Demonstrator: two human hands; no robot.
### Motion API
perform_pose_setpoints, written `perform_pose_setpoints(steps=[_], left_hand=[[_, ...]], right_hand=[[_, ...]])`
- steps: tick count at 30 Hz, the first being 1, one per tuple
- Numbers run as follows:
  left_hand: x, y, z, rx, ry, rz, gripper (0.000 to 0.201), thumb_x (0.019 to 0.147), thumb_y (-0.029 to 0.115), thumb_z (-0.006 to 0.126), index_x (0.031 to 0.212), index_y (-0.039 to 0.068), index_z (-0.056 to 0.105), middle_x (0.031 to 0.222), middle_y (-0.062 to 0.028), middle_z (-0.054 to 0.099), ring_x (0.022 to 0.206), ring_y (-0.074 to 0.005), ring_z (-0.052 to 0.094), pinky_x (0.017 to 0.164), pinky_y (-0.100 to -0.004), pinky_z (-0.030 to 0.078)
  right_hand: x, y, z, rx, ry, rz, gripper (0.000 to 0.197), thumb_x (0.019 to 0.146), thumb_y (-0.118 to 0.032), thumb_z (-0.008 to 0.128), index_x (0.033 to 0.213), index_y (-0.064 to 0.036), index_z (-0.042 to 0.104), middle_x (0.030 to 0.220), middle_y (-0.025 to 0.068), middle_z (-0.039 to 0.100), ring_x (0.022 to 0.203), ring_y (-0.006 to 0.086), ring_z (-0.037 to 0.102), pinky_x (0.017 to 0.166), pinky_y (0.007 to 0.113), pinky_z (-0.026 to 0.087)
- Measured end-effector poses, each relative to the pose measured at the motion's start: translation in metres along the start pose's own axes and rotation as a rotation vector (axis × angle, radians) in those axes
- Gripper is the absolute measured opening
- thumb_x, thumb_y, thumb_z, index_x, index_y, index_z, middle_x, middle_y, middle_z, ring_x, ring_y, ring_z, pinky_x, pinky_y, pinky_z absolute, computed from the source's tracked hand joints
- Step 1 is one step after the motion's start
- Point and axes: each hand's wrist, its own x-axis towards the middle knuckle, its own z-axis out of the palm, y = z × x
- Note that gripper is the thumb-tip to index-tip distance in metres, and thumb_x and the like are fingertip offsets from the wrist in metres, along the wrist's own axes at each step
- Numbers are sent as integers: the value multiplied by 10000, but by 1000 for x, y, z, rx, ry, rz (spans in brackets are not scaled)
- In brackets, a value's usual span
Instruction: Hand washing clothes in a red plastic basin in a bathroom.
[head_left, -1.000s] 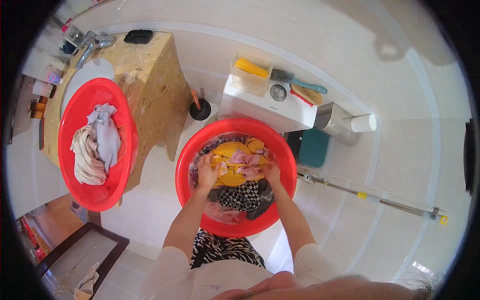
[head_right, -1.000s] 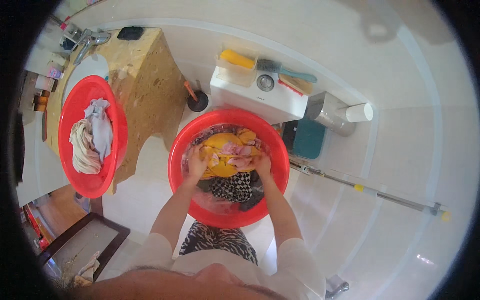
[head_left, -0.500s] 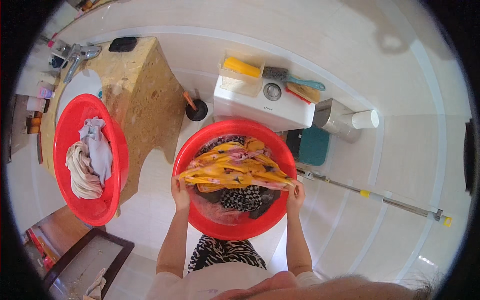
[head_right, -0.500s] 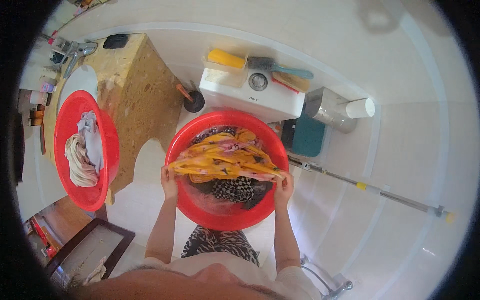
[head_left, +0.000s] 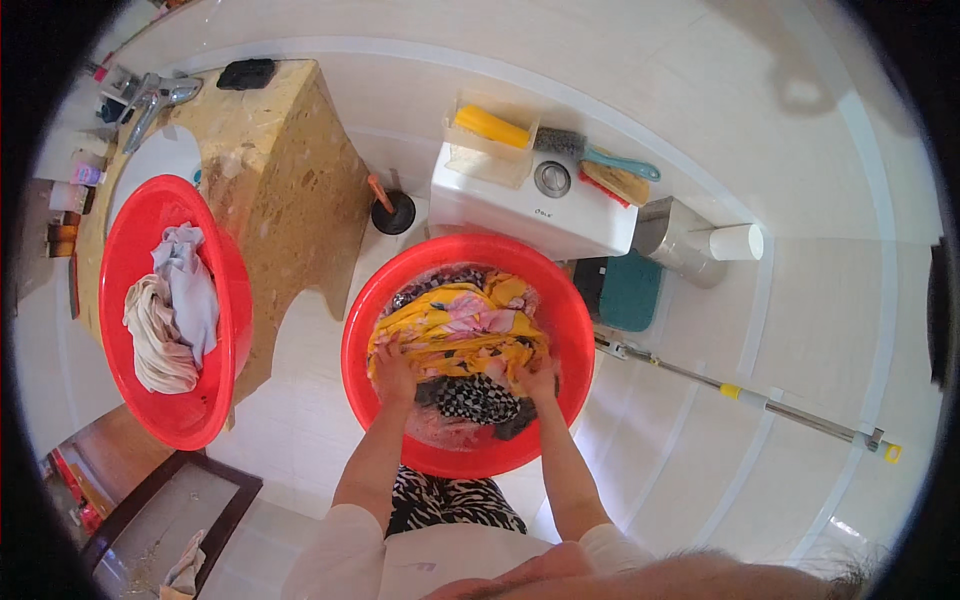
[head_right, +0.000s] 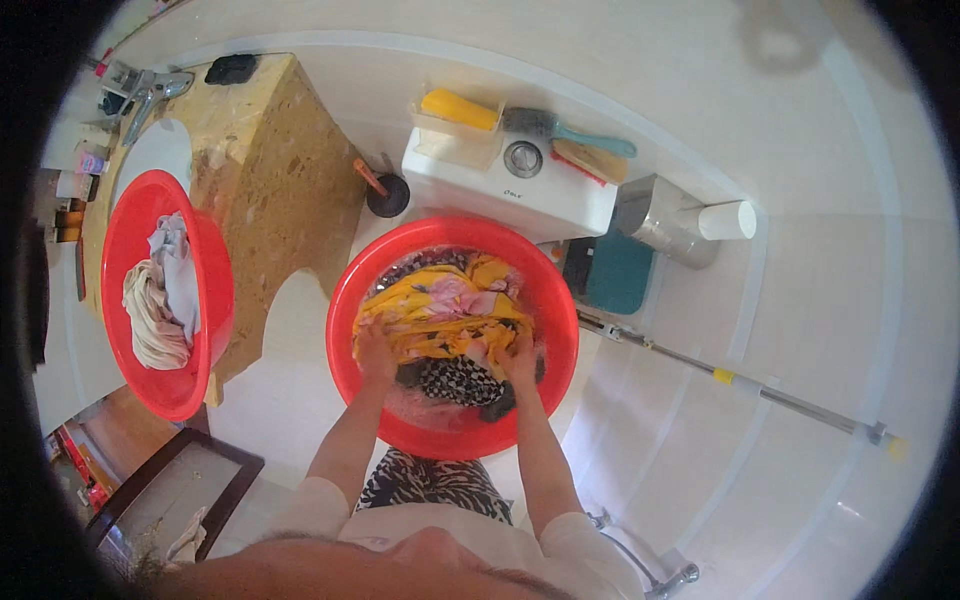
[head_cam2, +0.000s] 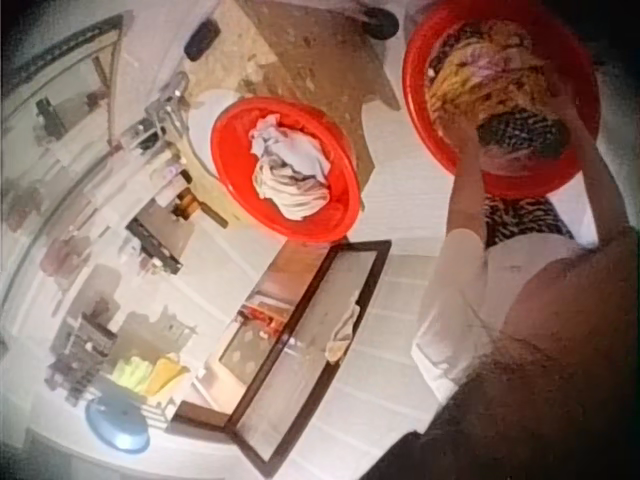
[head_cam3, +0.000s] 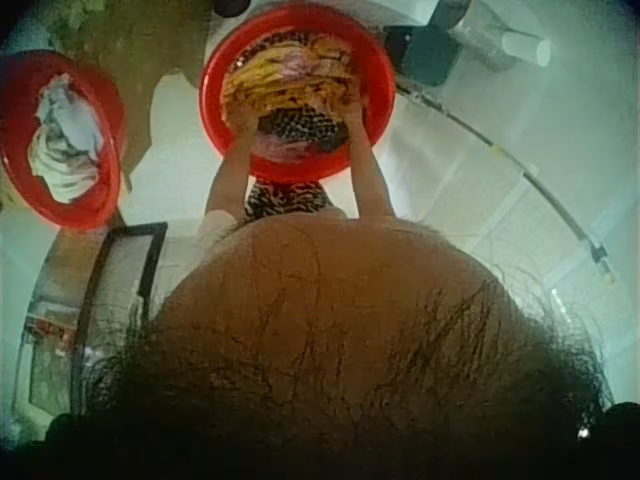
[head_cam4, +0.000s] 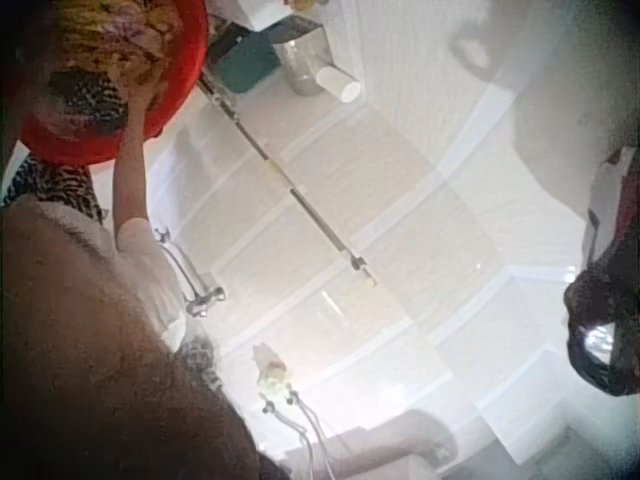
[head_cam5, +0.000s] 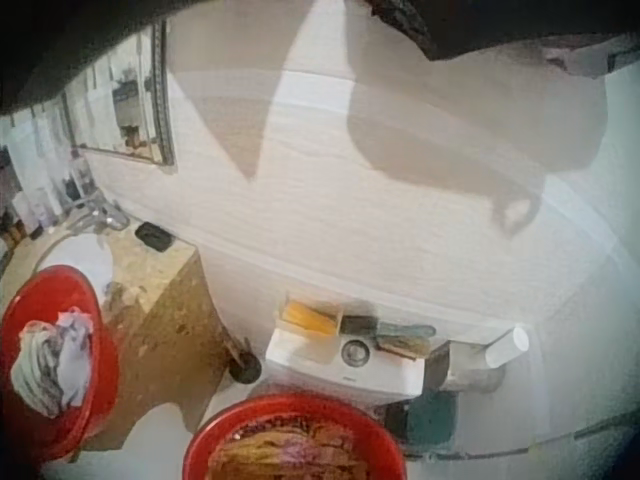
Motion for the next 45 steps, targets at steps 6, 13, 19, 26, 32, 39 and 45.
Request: perform_pose_setpoints(steps=[6, 13, 19, 26, 32, 39, 45], left_hand=[[-2, -34, -3, -215, 161, 197, 260, 787, 111, 672, 1014, 52, 560, 988, -141, 541, 972, -297, 521, 829, -396, 441], [-58, 47, -92, -870, 122, 119, 265, 809, 33, 655, 732, 43, 401, 657, -27, 354, 603, -126, 348, 529, -261, 317], [-63, 67, -141, -693, 196, 194, 239, 778, -23, 632, 745, 46, 407, 711, -26, 388, 654, -112, 392, 565, -261, 352], [-29, 0, -109, 33, 314, 316, 184, 761, -44, 592, 907, 38, 516, 799, -113, 531, 763, -230, 572, 654, -356, 486], [1, 4, -95, -1745, -297, -475, 142, 923, 66, 453, 1037, 34, 532, 1052, -116, 617, 957, -227, 616, 798, -339, 522], [32, 59, -40, -738, 63, 169, 460, 906, 136, 552, 1335, 89, 392, 1252, -206, 490, 1132, -314, 510, 942, -410, 426], [43, 83, 64, 92, -44, 403, 711, 822, 238, 652, 1441, 287, 306, 1429, -216, 275, 1305, -420, 283, 1013, -626, 260]], right_hand=[[-5, -9, 37, -472, 231, -115, 831, 678, -278, 741, 1351, -47, 312, 1169, 253, 507, 1063, 406, 528, 892, 469, 458], [-16, -30, 27, -355, 295, -55, 773, 686, -229, 718, 1340, -71, 338, 1202, 288, 463, 1103, 422, 494, 890, 480, 451], [-11, -38, -19, -185, 451, -315, 368, 823, -114, 580, 1160, -30, 457, 984, 198, 587, 874, 353, 611, 775, 417, 505], [-66, -150, -95, 829, 245, -131, 137, 948, -113, 429, 1027, -48, 520, 969, 80, 589, 776, 149, 595, 627, 275, 514], [-31, -143, -91, 104, 66, -559, 206, 892, -120, 506, 1090, -66, 517, 1000, 104, 566, 885, 222, 582, 808, 331, 486], [84, -91, 30, -692, 226, -1024, 481, 824, -373, 611, 1266, -201, 532, 1090, 164, 570, 1002, 354, 553, 928, 511, 396], [140, -76, 56, -838, -328, -285, 503, 818, -438, 621, 1259, -208, 547, 1165, 193, 567, 1050, 408, 532, 967, 532, 355]])
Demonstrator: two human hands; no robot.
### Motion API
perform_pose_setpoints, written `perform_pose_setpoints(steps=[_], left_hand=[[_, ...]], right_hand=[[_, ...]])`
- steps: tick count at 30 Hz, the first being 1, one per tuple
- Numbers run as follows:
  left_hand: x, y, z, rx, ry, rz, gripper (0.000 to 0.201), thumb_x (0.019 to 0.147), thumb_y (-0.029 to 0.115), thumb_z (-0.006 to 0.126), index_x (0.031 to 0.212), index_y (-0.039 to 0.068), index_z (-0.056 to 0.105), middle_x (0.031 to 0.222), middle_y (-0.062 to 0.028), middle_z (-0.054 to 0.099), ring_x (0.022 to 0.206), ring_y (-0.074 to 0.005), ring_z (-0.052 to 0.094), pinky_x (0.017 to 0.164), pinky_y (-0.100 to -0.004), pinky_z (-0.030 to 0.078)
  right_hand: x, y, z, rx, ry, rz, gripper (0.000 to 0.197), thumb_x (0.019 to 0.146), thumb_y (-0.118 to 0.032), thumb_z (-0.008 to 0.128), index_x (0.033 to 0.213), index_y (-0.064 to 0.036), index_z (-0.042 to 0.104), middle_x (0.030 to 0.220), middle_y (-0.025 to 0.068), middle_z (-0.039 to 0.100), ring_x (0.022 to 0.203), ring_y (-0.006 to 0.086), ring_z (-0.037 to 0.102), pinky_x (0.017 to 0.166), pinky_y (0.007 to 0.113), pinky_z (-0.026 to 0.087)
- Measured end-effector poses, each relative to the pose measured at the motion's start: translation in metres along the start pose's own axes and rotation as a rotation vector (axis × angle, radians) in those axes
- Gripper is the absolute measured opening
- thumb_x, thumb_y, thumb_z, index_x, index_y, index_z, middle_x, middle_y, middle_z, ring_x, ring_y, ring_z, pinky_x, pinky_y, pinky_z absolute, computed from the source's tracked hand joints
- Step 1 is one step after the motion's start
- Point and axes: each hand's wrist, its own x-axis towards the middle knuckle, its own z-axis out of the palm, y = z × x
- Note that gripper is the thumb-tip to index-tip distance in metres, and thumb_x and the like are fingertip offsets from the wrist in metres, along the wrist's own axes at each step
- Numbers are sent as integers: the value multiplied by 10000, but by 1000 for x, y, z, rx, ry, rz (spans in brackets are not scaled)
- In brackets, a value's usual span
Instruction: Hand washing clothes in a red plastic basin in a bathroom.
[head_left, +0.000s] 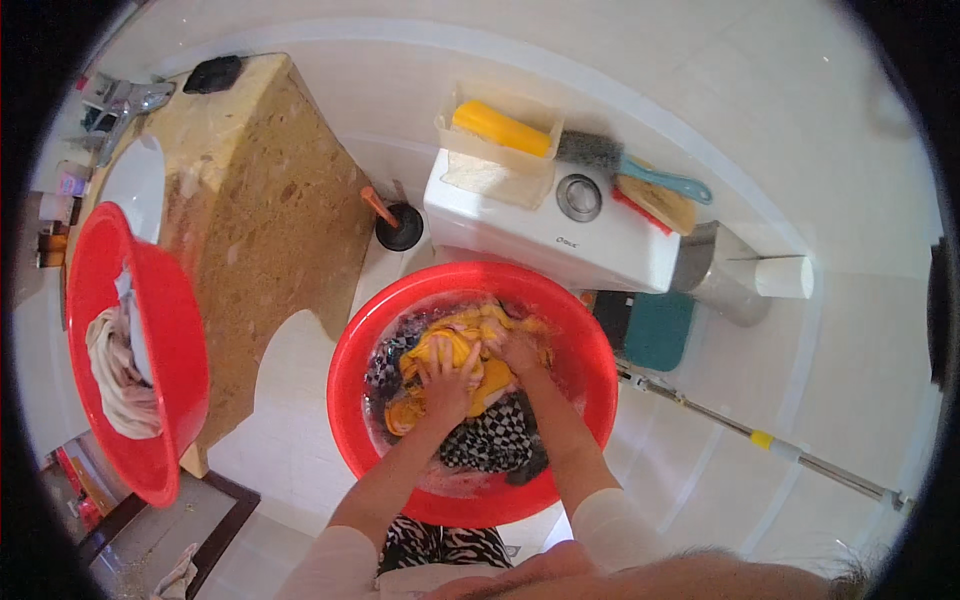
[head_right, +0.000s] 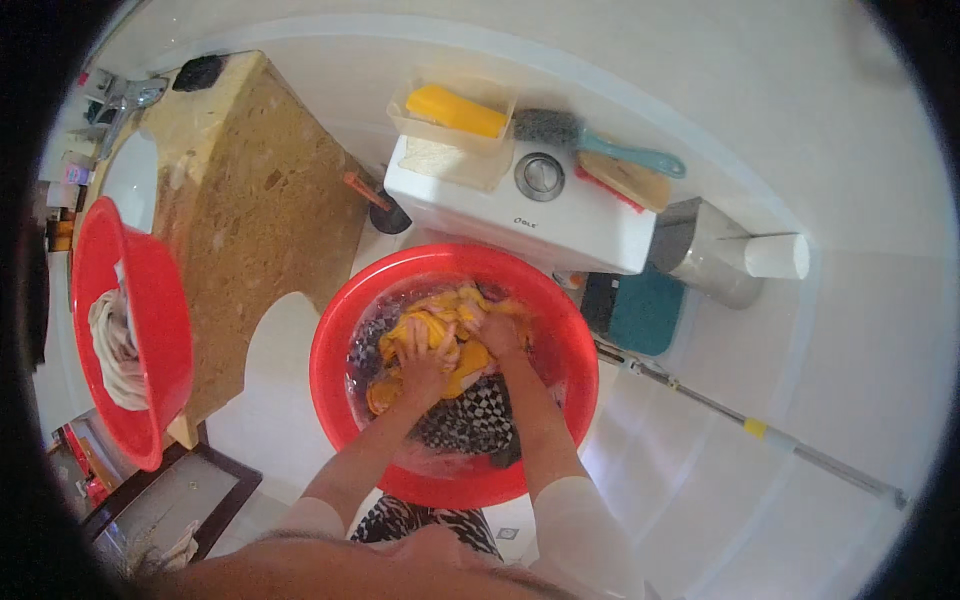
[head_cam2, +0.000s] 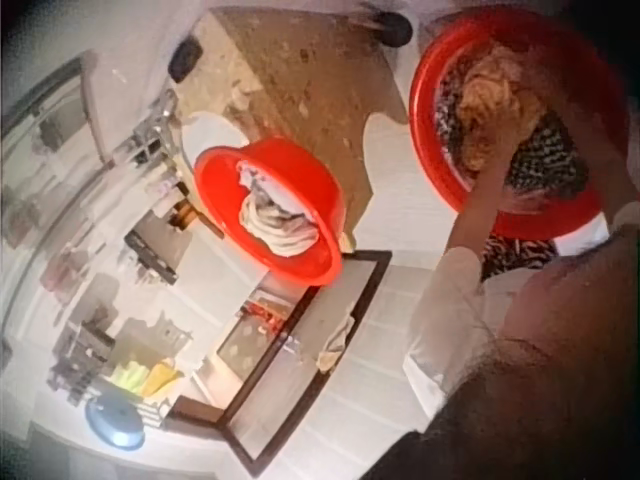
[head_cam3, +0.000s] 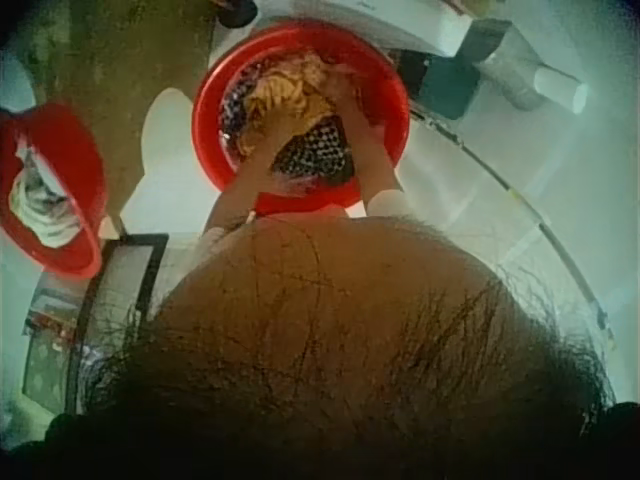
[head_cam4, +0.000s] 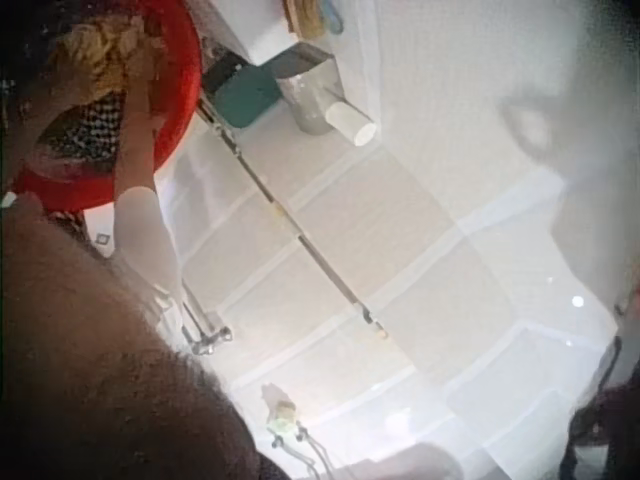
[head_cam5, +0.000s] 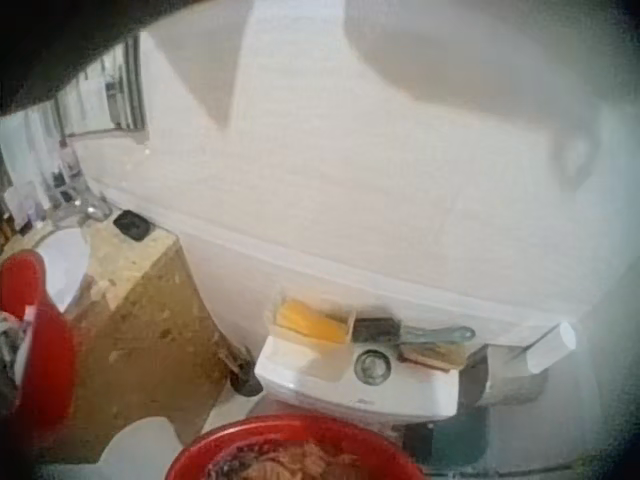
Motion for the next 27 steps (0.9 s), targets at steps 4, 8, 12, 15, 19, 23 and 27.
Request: perform_pose_setpoints(steps=[4, 8, 12, 15, 19, 23, 27], left_hand=[[49, -9, 85, 116, 115, 19, 590, 864, 328, 580, 1409, 287, 360, 1388, -174, 356, 1212, -389, 406, 896, -554, 409], [32, -88, 122, 151, -23, -194, 515, 884, 325, 550, 1374, 244, 414, 1323, -168, 433, 1149, -362, 472, 860, -500, 450], [37, -44, 132, -89, -120, -269, 481, 890, 319, 539, 1350, 220, 437, 1278, -164, 465, 1112, -351, 495, 842, -480, 459], [53, -31, 129, -257, -138, -293, 457, 895, 314, 530, 1332, 202, 454, 1244, -160, 490, 1084, -343, 512, 828, -464, 466], [51, -52, 133, -507, -203, -405, 428, 902, 307, 519, 1308, 178, 477, 1199, -156, 522, 1048, -332, 535, 810, -443, 474], [63, -48, 129, -911, -253, -542, 404, 909, 301, 508, 1285, 154, 500, 1154, -151, 555, 1011, -321, 558, 792, -422, 483], [33, -49, 95, -1008, -192, -425, 362, 916, 275, 498, 1239, 115, 525, 1080, -148, 583, 960, -316, 579, 772, -405, 487]], right_hand=[[-5, 42, 50, 240, 640, -52, 505, 798, -298, 698, 1223, -77, 539, 1221, 230, 512, 1078, 437, 493, 967, 528, 348], [-49, -67, 81, 440, 810, -211, 407, 742, -127, 716, 1114, -29, 583, 1281, 249, 410, 1156, 451, 388, 929, 495, 359], [-36, -26, 107, 278, 634, -163, 318, 807, -148, 629, 1106, -47, 592, 1155, 236, 508, 1066, 418, 482, 900, 501, 392], [7, 8, 123, 171, 460, 99, 291, 855, -196, 550, 1113, -75, 610, 1065, 208, 571, 985, 381, 547, 877, 503, 415], [27, -1, 100, 120, 142, 197, 302, 866, -245, 530, 1120, -99, 602, 1028, 212, 590, 960, 389, 565, 854, 500, 434], [38, 0, 70, 33, 124, 134, 314, 877, -293, 510, 1128, -123, 594, 991, 216, 609, 936, 397, 583, 831, 496, 453], [48, -17, 16, -13, 137, 20, 328, 889, -341, 490, 1135, -147, 586, 953, 219, 628, 911, 405, 600, 808, 493, 472]])
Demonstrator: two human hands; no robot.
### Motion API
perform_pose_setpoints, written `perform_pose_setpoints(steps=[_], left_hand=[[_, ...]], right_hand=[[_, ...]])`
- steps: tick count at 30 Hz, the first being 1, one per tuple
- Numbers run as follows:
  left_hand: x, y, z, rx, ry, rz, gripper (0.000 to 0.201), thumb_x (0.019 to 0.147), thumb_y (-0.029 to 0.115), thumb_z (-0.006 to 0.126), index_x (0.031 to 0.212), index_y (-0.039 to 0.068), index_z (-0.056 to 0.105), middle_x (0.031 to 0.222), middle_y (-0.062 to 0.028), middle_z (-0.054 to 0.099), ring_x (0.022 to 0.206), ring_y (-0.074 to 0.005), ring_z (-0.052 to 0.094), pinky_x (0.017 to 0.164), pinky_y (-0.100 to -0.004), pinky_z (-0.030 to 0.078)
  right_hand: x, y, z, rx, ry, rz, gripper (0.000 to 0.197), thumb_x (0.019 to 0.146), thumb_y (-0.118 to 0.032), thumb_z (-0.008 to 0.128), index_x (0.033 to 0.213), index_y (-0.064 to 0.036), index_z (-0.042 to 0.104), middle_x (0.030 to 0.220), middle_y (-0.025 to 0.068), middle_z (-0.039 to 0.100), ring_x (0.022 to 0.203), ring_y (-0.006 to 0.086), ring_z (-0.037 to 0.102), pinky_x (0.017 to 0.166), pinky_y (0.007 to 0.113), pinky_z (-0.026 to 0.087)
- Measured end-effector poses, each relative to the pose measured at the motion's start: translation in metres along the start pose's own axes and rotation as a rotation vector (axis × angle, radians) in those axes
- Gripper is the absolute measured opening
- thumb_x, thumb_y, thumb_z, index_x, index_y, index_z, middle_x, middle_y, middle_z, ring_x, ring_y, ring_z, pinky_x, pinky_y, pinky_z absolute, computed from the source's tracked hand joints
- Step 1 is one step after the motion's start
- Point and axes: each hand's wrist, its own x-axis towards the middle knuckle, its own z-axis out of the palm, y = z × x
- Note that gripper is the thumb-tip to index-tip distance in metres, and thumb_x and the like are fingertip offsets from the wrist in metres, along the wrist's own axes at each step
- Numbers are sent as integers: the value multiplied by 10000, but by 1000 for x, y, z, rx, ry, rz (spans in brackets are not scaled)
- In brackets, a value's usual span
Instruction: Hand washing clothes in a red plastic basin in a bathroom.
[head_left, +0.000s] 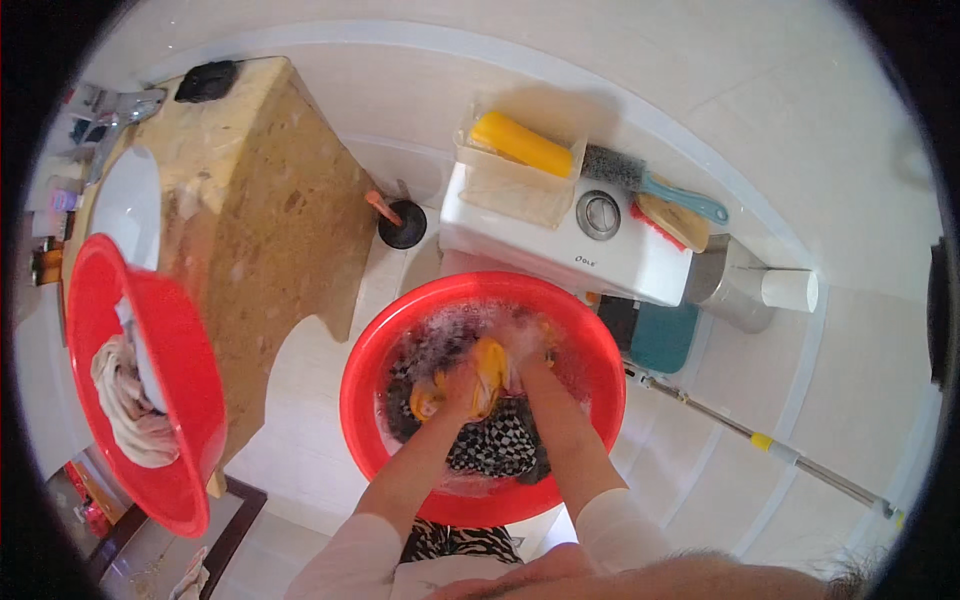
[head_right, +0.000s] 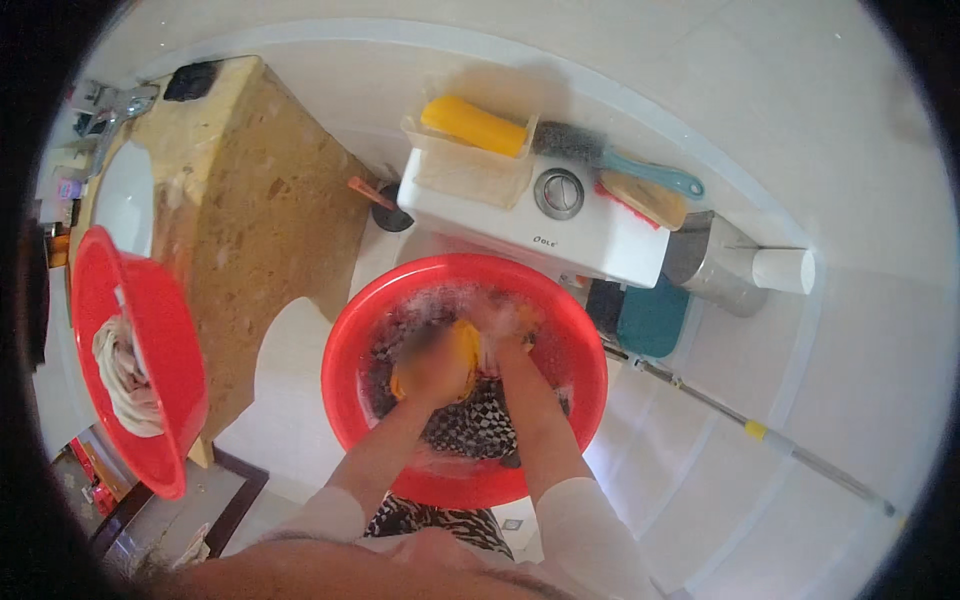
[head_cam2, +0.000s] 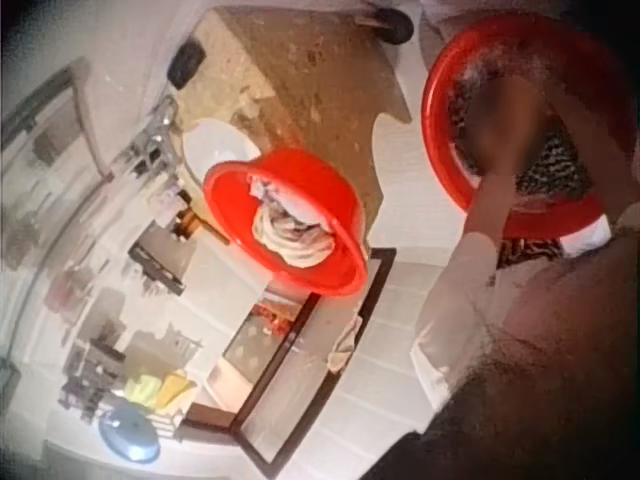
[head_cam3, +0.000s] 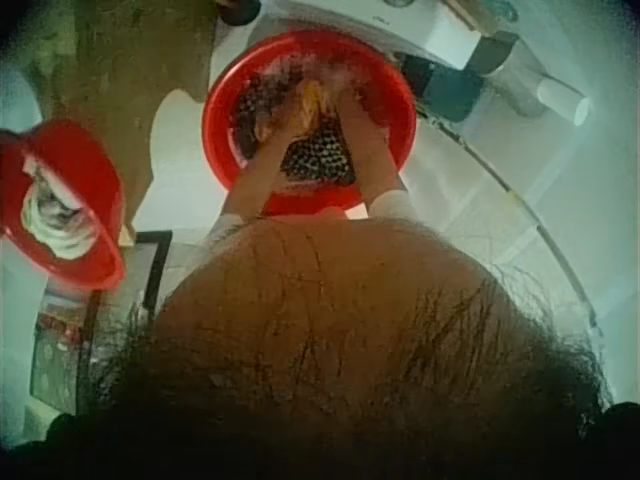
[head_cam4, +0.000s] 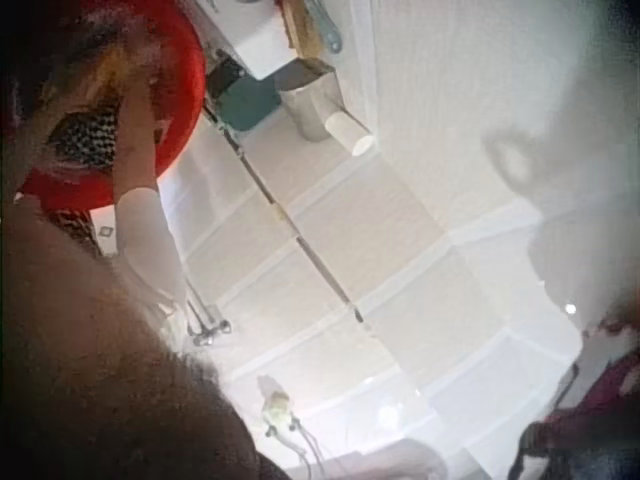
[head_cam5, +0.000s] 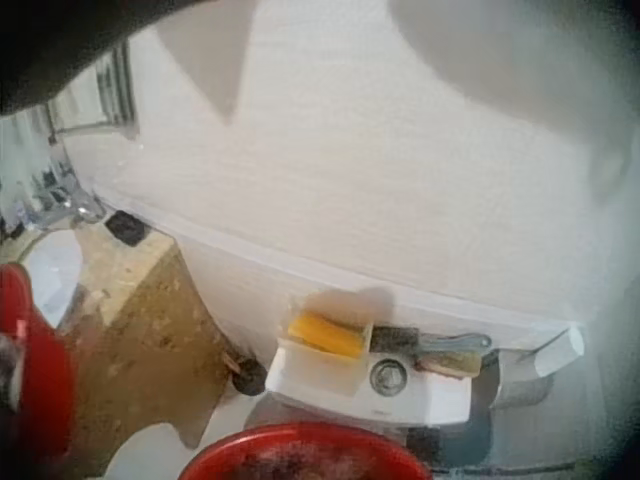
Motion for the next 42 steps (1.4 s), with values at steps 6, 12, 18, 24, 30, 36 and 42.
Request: perform_pose_setpoints(steps=[6, 12, 18, 24, 30, 36, 42], left_hand=[[-83, 60, -96, 391, 207, 530, 257, 916, 163, 501, 1133, 33, 550, 941, -160, 581, 861, -344, 586, 739, -406, 476], [-149, 129, -104, 717, 219, 470, 329, 851, 170, 571, 1150, 36, 548, 1015, -163, 524, 977, -372, 504, 829, -465, 420], [-152, 54, -62, 997, 43, 547, 567, 830, 310, 628, 1363, 239, 447, 1341, -180, 380, 1215, -382, 369, 952, -552, 342], [-79, 20, -24, 1094, 168, 314, 630, 829, 375, 618, 1404, 254, 391, 1460, -171, 267, 1318, -407, 269, 999, -574, 312], [-24, 11, 6, 1004, 89, -165, 552, 845, 359, 569, 1335, 146, 430, 1334, -186, 406, 1243, -319, 383, 987, -483, 360], [-15, -10, 16, 887, 146, -121, 516, 869, 358, 524, 1305, 93, 449, 1268, -187, 470, 1193, -299, 437, 981, -452, 371], [-10, -31, 7, 447, 38, -112, 497, 893, 357, 479, 1276, 39, 467, 1202, -188, 533, 1144, -279, 491, 974, -422, 382]], right_hand=[[-66, -20, -83, 395, 242, -19, 282, 867, -285, 534, 1108, -145, 579, 925, 225, 634, 892, 412, 607, 801, 477, 487], [-134, -10, -58, 259, 494, -135, 528, 727, -201, 677, 1225, -159, 507, 1358, 239, 382, 1203, 435, 413, 928, 531, 388], [-111, 8, -32, -24, 338, -209, 778, 647, -157, 722, 1364, -156, 419, 1516, 212, 143, 1330, 458, 241, 1079, 527, 249], [-123, 7, 58, 340, 634, 58, 690, 705, -49, 628, 1355, -87, 401, 1486, 245, 185, 1276, 481, 297, 1052, 534, 269], [-180, -41, 82, 172, 570, 20, 513, 714, -197, 709, 1182, -77, 537, 1252, 261, 419, 1198, 427, 391, 983, 564, 284], [-121, -25, 72, 374, 231, -8, 326, 728, -155, 652, 1039, -60, 626, 960, 189, 622, 896, 415, 579, 791, 488, 457], [-81, -34, 51, 190, 129, 58, 301, 820, -292, 546, 923, -41, 676, 941, 229, 636, 846, 382, 617, 777, 479, 477]])
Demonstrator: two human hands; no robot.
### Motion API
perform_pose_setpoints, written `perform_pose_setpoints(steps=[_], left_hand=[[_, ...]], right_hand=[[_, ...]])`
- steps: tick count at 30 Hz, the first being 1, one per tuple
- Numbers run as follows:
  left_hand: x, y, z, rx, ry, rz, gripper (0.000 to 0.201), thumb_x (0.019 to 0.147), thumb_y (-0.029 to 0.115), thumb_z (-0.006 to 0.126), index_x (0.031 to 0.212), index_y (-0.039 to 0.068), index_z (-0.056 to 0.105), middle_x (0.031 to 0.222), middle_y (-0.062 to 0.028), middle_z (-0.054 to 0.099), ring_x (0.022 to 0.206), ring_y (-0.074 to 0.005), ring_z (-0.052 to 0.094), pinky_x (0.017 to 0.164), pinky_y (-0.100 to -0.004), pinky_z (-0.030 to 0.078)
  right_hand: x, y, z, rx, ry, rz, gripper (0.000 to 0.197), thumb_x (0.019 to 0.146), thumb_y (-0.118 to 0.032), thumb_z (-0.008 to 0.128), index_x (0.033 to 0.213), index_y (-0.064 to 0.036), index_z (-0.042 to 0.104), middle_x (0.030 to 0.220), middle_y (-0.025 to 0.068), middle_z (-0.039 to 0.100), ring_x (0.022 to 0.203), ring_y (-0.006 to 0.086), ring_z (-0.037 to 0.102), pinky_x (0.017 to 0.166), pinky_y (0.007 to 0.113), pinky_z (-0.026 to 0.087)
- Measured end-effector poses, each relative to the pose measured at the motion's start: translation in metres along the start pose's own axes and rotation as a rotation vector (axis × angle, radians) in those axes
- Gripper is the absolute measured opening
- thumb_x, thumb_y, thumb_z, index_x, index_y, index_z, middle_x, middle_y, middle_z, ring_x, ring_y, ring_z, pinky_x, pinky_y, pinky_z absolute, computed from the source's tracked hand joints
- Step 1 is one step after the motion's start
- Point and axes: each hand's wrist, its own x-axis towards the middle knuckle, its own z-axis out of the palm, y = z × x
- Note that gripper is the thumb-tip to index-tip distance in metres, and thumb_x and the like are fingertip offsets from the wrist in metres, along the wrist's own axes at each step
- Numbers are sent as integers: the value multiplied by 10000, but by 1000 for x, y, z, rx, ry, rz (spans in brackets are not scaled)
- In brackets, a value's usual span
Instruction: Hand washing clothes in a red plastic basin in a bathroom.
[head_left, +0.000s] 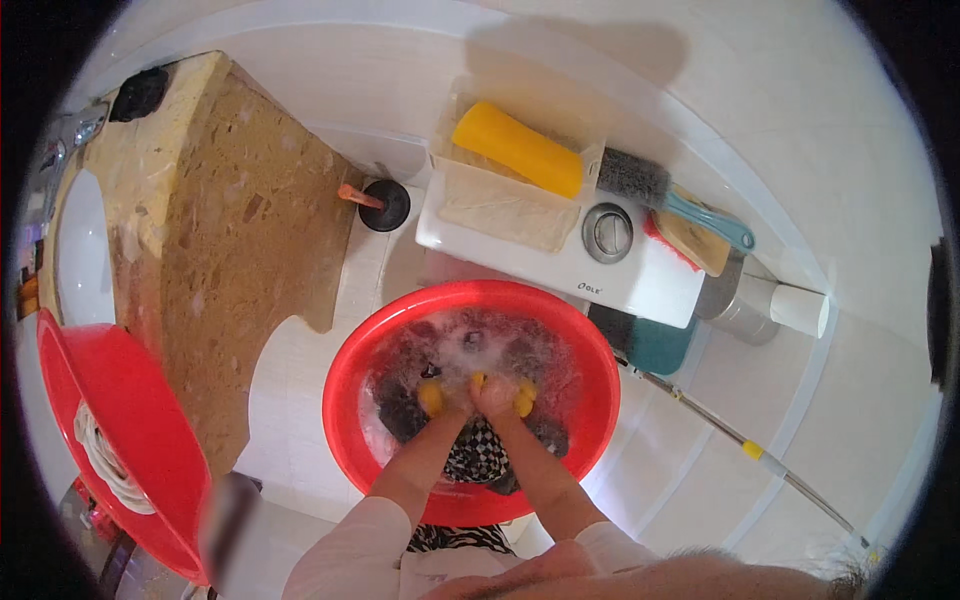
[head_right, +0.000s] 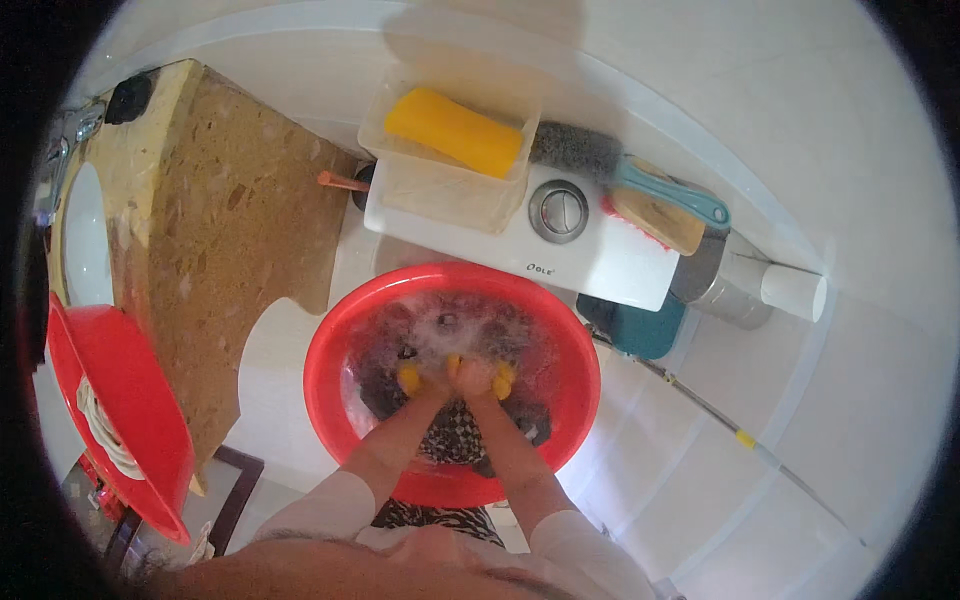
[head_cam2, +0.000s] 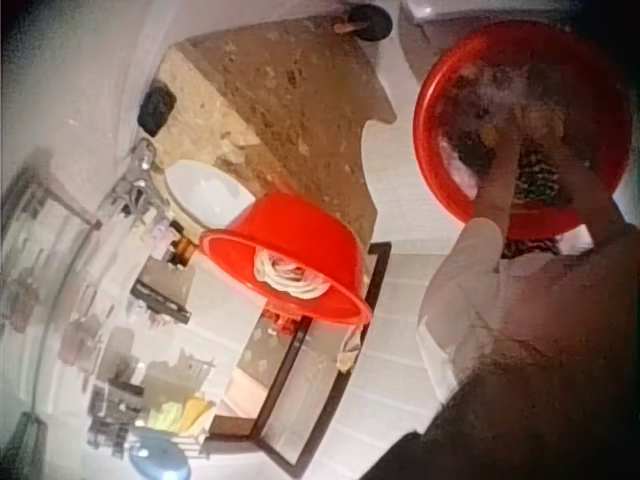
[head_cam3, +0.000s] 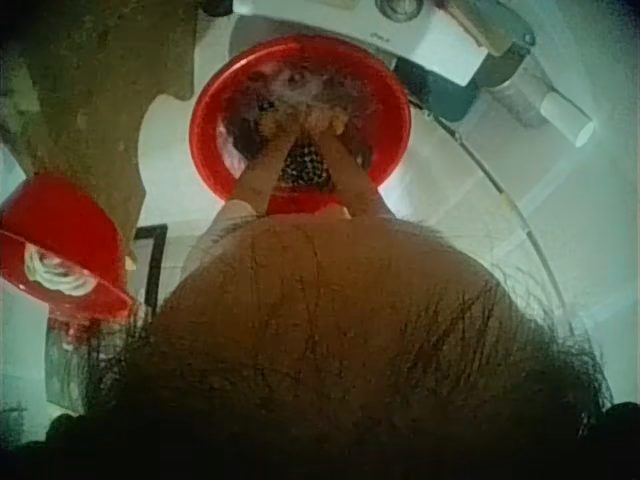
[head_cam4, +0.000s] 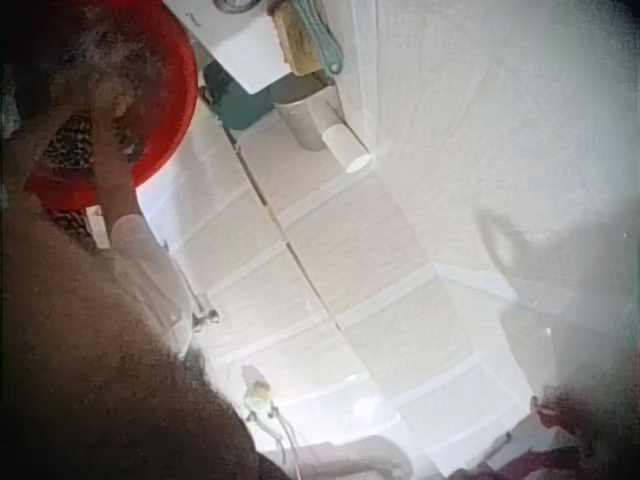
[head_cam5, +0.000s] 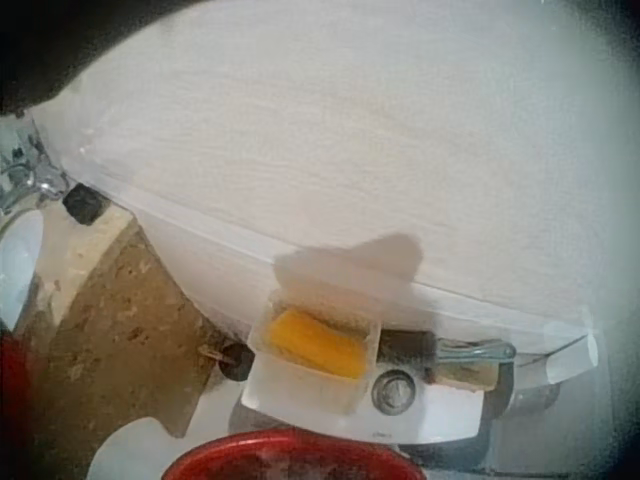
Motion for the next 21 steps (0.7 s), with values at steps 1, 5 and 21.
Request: perform_pose_setpoints(steps=[1, 5, 21], left_hand=[[-2, 8, 0, -139, -57, -24, 496, 897, 357, 471, 1271, 30, 471, 1191, -189, 544, 1136, -275, 500, 973, -417, 384], [-11, 83, -11, -418, -308, -397, 354, 874, 307, 537, 1121, 55, 520, 998, -135, 595, 919, -307, 579, 805, -434, 466], [-161, 96, -166, 22, 380, 708, 324, 749, 85, 650, 1065, 48, 591, 981, -161, 533, 941, -355, 525, 808, -431, 418]], right_hand=[[10, 8, 0, -82, -64, 21, 305, 822, -290, 539, 943, -42, 671, 944, 230, 637, 837, 382, 621, 776, 485, 480], [46, 62, -3, -275, -168, 102, 327, 825, -277, 527, 1027, -45, 639, 956, 231, 642, 832, 374, 633, 778, 487, 493], [-85, 9, -199, 281, 307, -241, 360, 778, -56, 555, 1131, 3, 519, 1175, 217, 501, 1069, 402, 515, 893, 435, 448]])
